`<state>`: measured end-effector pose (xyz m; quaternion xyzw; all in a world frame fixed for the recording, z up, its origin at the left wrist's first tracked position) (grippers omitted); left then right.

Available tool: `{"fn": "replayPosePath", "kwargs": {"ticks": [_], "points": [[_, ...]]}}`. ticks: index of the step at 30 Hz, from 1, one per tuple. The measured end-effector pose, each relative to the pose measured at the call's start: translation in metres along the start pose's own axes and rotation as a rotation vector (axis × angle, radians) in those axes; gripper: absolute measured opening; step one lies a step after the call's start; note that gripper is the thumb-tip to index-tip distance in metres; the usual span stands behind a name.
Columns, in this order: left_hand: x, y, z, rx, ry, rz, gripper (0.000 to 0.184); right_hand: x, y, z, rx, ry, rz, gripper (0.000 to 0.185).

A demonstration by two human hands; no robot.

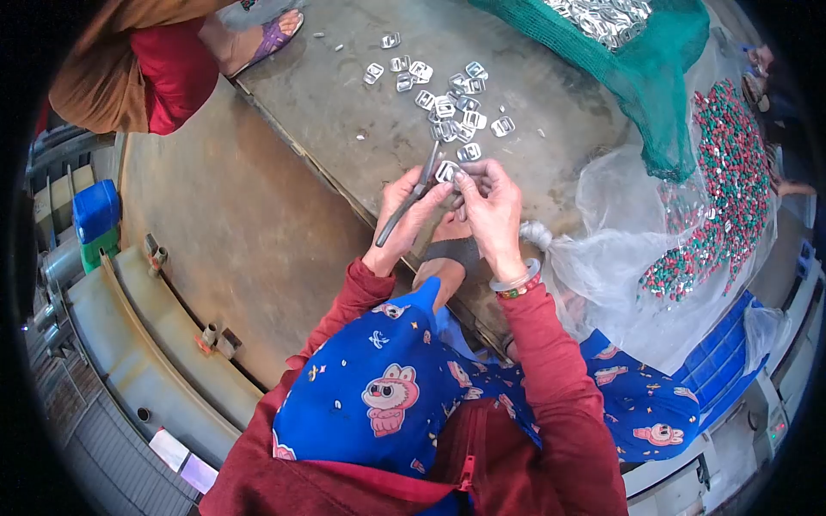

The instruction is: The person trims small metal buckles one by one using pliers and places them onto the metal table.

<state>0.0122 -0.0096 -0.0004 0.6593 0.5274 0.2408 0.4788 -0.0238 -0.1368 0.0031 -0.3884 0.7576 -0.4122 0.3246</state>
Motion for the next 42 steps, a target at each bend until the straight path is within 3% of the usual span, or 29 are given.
{"fn": "replayPosePath", "kwargs": {"ticks": [4, 7, 13, 17, 21, 22, 24, 27, 28, 30, 37, 40, 41, 42], "points": [[0.000, 0.002, 0.001, 0.041, -0.095, 0.007, 0.022, 0.005, -0.008, -0.002, -0.059, -0.029, -0.050, 0.006], [-0.001, 0.005, 0.000, 0.062, -0.090, 0.026, 0.019, 0.004, -0.010, -0.006, 0.011, -0.042, -0.101, 0.007], [-0.004, 0.012, -0.003, 0.089, -0.031, 0.046, 0.017, -0.004, -0.029, -0.017, 0.386, -0.020, -0.450, 0.009], [-0.004, 0.013, -0.001, 0.025, -0.034, -0.010, 0.028, -0.010, -0.026, -0.023, 0.631, -0.010, -0.616, 0.008], [-0.004, 0.017, -0.005, -0.096, 0.019, 0.144, 0.033, -0.008, -0.015, -0.019, 0.453, 0.035, -0.467, 0.011], [-0.008, 0.020, -0.007, 0.036, 0.031, 0.046, 0.032, -0.007, -0.014, -0.016, 0.388, 0.037, -0.391, 0.011], [-0.007, 0.020, -0.005, -0.128, 0.071, 0.224, 0.030, -0.005, -0.013, -0.011, 0.256, 0.042, -0.244, 0.010], [-0.009, 0.033, -0.006, -0.354, 0.212, 0.504, 0.029, -0.019, -0.031, -0.016, 0.465, 0.021, -0.434, 0.010], [-0.009, 0.032, -0.005, -0.316, 0.194, 0.435, 0.029, -0.022, -0.034, -0.017, 0.559, 0.017, -0.512, 0.010], [-0.009, 0.028, -0.005, -0.226, 0.159, 0.294, 0.028, -0.021, -0.031, -0.016, 0.589, 0.000, -0.524, 0.010], [-0.013, 0.027, -0.004, -0.284, 0.164, 0.365, 0.029, -0.016, -0.027, -0.013, 0.587, 0.042, -0.526, 0.010], [-0.014, 0.027, -0.004, -0.383, 0.234, 0.325, 0.030, -0.015, -0.031, -0.004, 0.368, 0.029, -0.385, 0.009], [-0.011, 0.025, -0.003, -0.392, 0.275, 0.352, 0.029, -0.018, -0.034, -0.004, 0.193, 0.013, -0.171, 0.009], [-0.009, 0.024, -0.003, -0.403, 0.319, 0.380, 0.029, -0.020, -0.032, -0.002, 0.213, -0.004, -0.174, 0.009]]}}
Point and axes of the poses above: each hand's wrist, its own z-axis towards the middle knuckle, its own x-axis out of the back of the hand, y = z × x, the point moved 3 cm from there along z, towards the middle knuckle, and after that the axes turned 4 degrees about z, right-handed, at the moved point
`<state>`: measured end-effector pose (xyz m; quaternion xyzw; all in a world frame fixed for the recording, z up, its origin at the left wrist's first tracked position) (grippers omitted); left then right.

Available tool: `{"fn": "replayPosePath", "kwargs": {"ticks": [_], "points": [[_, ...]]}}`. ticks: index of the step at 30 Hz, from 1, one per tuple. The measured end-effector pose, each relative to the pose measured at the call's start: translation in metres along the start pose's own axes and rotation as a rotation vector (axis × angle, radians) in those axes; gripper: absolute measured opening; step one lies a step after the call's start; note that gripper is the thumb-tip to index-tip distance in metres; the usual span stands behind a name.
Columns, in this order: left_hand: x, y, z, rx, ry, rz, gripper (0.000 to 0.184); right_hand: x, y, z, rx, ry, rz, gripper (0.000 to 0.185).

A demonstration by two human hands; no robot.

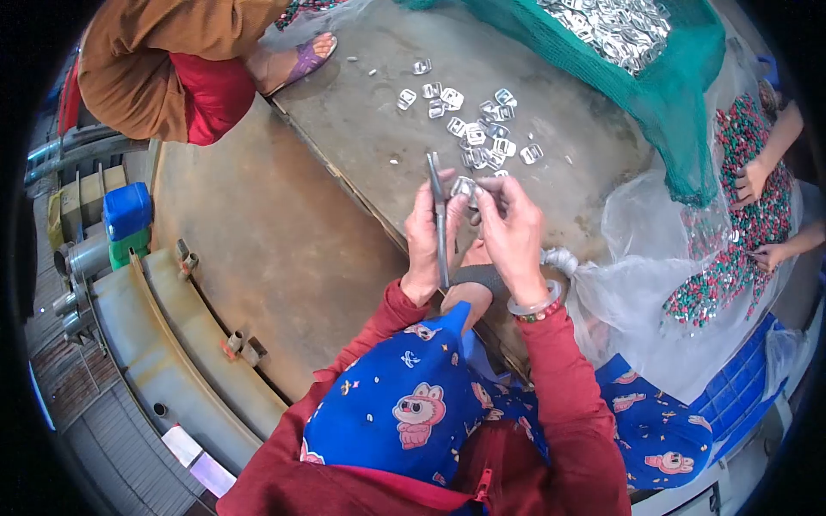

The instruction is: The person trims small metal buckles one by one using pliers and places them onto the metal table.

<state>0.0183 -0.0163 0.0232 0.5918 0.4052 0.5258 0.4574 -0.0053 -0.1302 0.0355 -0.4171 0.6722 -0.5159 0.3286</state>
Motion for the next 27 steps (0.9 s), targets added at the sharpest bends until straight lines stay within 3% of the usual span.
{"fn": "replayPosePath", "kwargs": {"ticks": [6, 10, 13, 16, 20, 23, 24, 25, 26, 27], "points": [[0.011, -0.012, -0.005, 0.008, 0.110, 0.124, 0.025, -0.013, 0.005, -0.005, 0.208, -0.070, -0.147, 0.008], [0.007, -0.005, -0.005, 0.067, 0.066, 0.029, 0.026, -0.011, 0.001, -0.009, 0.263, -0.093, -0.236, 0.009], [0.002, -0.011, -0.006, 0.118, 0.058, -0.174, 0.026, -0.009, 0.002, -0.008, 0.098, -0.074, -0.147, 0.009], [0.007, -0.012, -0.004, 0.190, 0.045, -0.152, 0.028, -0.010, 0.010, -0.010, 0.151, -0.081, -0.124, 0.009], [0.011, -0.024, 0.001, 0.329, 0.043, -0.277, 0.036, 0.005, 0.013, -0.003, 0.020, -0.013, 0.010, 0.007], [0.021, -0.060, 0.008, 0.366, -0.048, -0.049, 0.036, 0.052, -0.010, 0.039, 0.036, 0.064, -0.035, 0.007], [0.025, -0.073, 0.012, 0.357, -0.105, 0.045, 0.035, 0.072, -0.032, 0.059, 0.154, 0.086, -0.011, 0.009], [0.029, -0.078, 0.019, 0.230, -0.031, 0.155, 0.034, 0.097, -0.050, 0.081, 0.224, 0.127, -0.038, 0.022], [0.038, -0.078, 0.032, 0.250, -0.049, 0.201, 0.030, 0.126, -0.070, 0.097, 0.235, 0.154, -0.065, 0.036], [0.044, -0.081, 0.049, 0.159, 0.042, 0.229, 0.028, 0.138, -0.099, 0.109, 0.297, 0.219, 0.122, 0.040]]}}
Point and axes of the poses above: each hand's wrist, its own z-axis towards the middle knuckle, its own x-axis out of the back of the hand, y = z × x, the point moved 3 cm from there along z, towards the middle knuckle, and after that the axes turned 4 degrees about z, right-handed, at the moved point
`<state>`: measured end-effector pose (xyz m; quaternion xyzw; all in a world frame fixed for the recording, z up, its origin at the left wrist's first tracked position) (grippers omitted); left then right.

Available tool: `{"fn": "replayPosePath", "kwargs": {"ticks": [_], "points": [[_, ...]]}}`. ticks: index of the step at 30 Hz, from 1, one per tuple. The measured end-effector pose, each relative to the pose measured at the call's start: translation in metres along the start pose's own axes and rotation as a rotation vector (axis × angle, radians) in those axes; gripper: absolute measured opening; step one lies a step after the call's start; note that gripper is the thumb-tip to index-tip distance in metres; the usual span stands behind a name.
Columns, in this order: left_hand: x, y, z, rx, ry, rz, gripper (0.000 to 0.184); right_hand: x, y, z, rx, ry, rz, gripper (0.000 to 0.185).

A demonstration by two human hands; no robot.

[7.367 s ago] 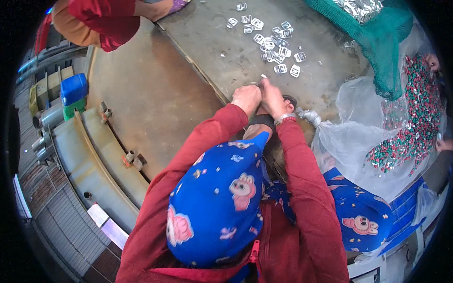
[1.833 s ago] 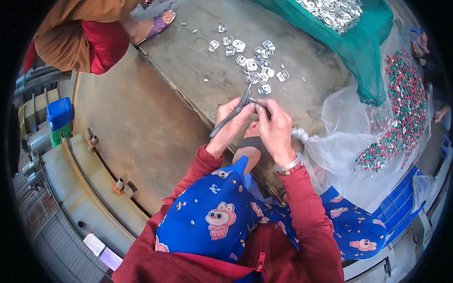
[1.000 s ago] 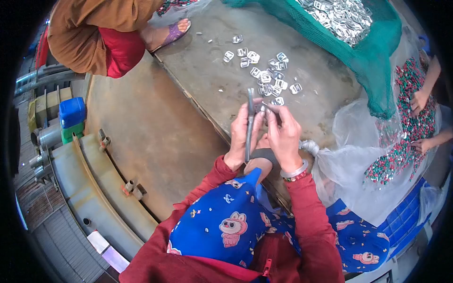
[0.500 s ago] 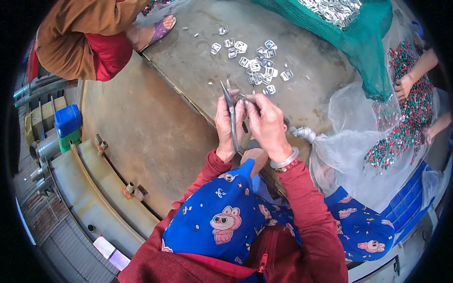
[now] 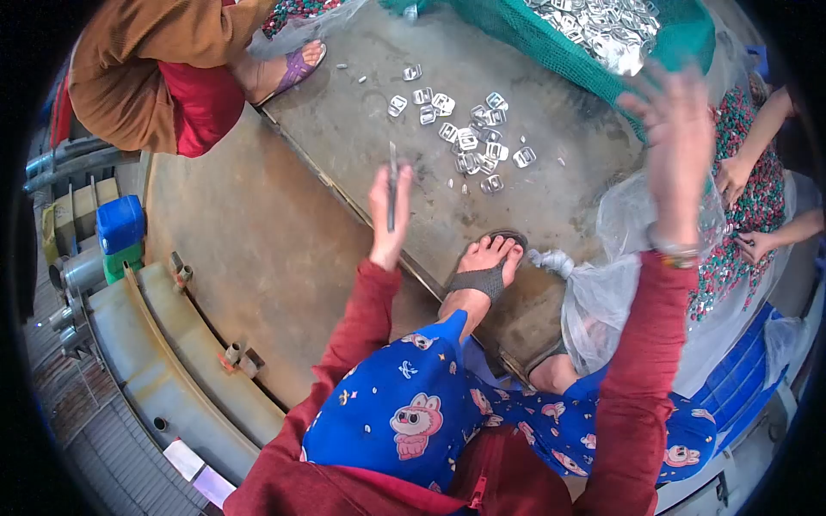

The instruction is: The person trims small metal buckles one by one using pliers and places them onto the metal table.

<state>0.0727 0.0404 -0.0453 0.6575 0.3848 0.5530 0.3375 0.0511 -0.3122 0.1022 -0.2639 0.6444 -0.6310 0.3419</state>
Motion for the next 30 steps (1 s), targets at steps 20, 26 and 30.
{"fn": "replayPosePath", "kwargs": {"ticks": [20, 26, 30], "points": [[-0.022, -0.020, 0.069, -0.017, -0.109, 0.418, 0.023, -0.095, 0.135, -0.132, -0.575, -0.507, -0.155, 0.035], [-0.036, -0.020, 0.097, -0.225, 0.006, 0.468, 0.028, -0.086, 0.131, -0.140, -0.531, -0.576, -0.281, 0.033], [-0.039, -0.026, 0.096, -0.234, -0.090, 0.549, 0.025, -0.067, 0.132, -0.145, -0.530, -0.548, -0.312, 0.031]]}}
Point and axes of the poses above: each hand's wrist, its own z-axis towards the middle knuckle, its own x-axis out of the back of the hand, y = z × x, the point moved 3 cm from there along z, towards the middle knuckle, and after that the axes turned 4 degrees about z, right-handed, at the moved point
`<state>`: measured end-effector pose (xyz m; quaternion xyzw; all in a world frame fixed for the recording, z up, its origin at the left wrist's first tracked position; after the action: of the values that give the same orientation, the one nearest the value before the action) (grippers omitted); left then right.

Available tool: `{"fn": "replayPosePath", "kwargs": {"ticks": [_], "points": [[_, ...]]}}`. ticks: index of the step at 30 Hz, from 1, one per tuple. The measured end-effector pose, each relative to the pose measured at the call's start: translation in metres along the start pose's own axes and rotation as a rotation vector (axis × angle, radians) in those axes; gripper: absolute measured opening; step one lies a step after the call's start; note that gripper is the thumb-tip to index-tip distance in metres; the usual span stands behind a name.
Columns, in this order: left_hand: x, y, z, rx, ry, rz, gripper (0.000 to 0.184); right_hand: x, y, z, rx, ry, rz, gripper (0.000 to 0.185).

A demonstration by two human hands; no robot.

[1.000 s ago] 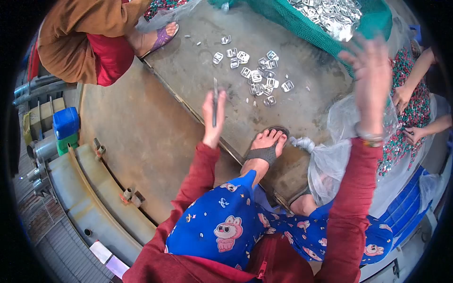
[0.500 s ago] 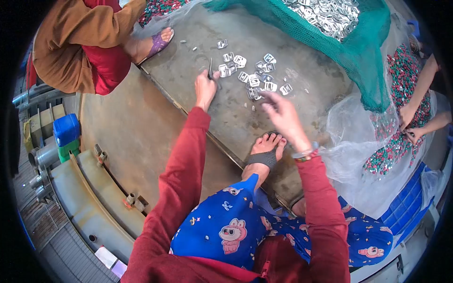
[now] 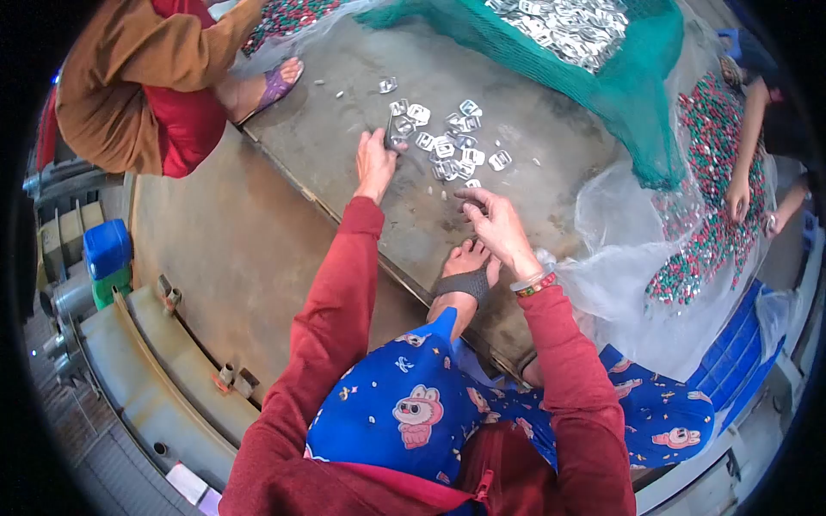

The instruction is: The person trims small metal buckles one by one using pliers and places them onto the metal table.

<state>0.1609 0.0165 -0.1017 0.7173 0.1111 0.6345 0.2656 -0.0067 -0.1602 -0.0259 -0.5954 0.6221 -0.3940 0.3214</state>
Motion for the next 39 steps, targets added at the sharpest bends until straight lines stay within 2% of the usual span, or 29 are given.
{"fn": "replayPosePath", "kwargs": {"ticks": [1, 2, 5, 6, 8, 9, 11, 15, 16, 20, 24, 30, 34, 37, 39], "points": [[0.001, 0.001, -0.007, -0.031, -0.024, -0.016, 0.024, 0.003, 0.004, -0.002, 0.010, 0.007, -0.001, 0.031], [0.000, 0.001, -0.018, -0.048, -0.085, -0.003, 0.024, 0.002, 0.007, -0.004, -0.039, 0.021, 0.142, 0.029], [0.014, 0.033, -0.060, 0.150, -0.411, -0.373, 0.027, -0.004, 0.016, -0.003, -0.196, 0.082, 0.522, 0.028], [0.018, 0.045, -0.073, 0.157, -0.490, -0.505, 0.028, -0.006, 0.018, 0.000, -0.182, 0.128, 0.482, 0.029], [0.019, 0.067, -0.096, 0.174, -0.640, -0.774, 0.030, -0.006, 0.018, 0.007, -0.125, 0.058, 0.387, 0.028], [0.013, 0.069, -0.108, 0.218, -0.632, -0.830, 0.031, -0.006, 0.021, 0.001, -0.108, 0.020, 0.340, 0.028], [0.007, 0.073, -0.108, 0.267, -0.586, -0.930, 0.034, -0.003, 0.025, -0.005, -0.156, 0.060, 0.499, 0.029], [0.027, 0.092, -0.112, -0.022, -0.253, -0.423, 0.040, 0.015, 0.046, -0.010, -0.168, 0.165, 0.585, 0.034], [0.029, 0.093, -0.117, -0.072, -0.340, -0.402, 0.034, 0.018, 0.049, -0.010, -0.145, 0.182, 0.553, 0.035], [0.023, 0.103, -0.140, -0.210, -0.429, -0.070, 0.024, 0.019, 0.070, -0.004, -0.158, 0.236, 0.369, 0.039], [0.006, 0.099, -0.156, -0.190, -0.526, 0.207, 0.019, 0.006, 0.079, 0.007, -0.226, 0.229, 0.230, 0.032], [0.000, 0.095, -0.158, -0.157, -0.572, 0.274, 0.020, -0.004, 0.067, 0.009, -0.236, 0.215, 0.045, 0.028], [-0.003, 0.093, -0.155, -0.156, -0.573, 0.297, 0.020, -0.006, 0.087, 0.018, -0.080, 0.234, -0.113, 0.021], [-0.004, 0.097, -0.153, -0.167, -0.572, 0.296, 0.019, -0.008, 0.066, 0.010, -0.195, 0.236, 0.097, 0.023], [-0.009, 0.098, -0.154, -0.170, -0.569, 0.318, 0.019, -0.007, 0.078, 0.014, -0.095, 0.250, 0.018, 0.021]]}}
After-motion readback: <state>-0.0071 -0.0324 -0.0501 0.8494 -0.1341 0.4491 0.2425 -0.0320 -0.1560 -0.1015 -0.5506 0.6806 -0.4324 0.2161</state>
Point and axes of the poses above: each hand's wrist, its own z-axis towards the middle knuckle, its own x-axis out of the back of the hand, y = z × x, the point moved 3 cm from there along z, towards the middle knuckle, and after that the axes turned 4 degrees about z, right-handed, at the moved point
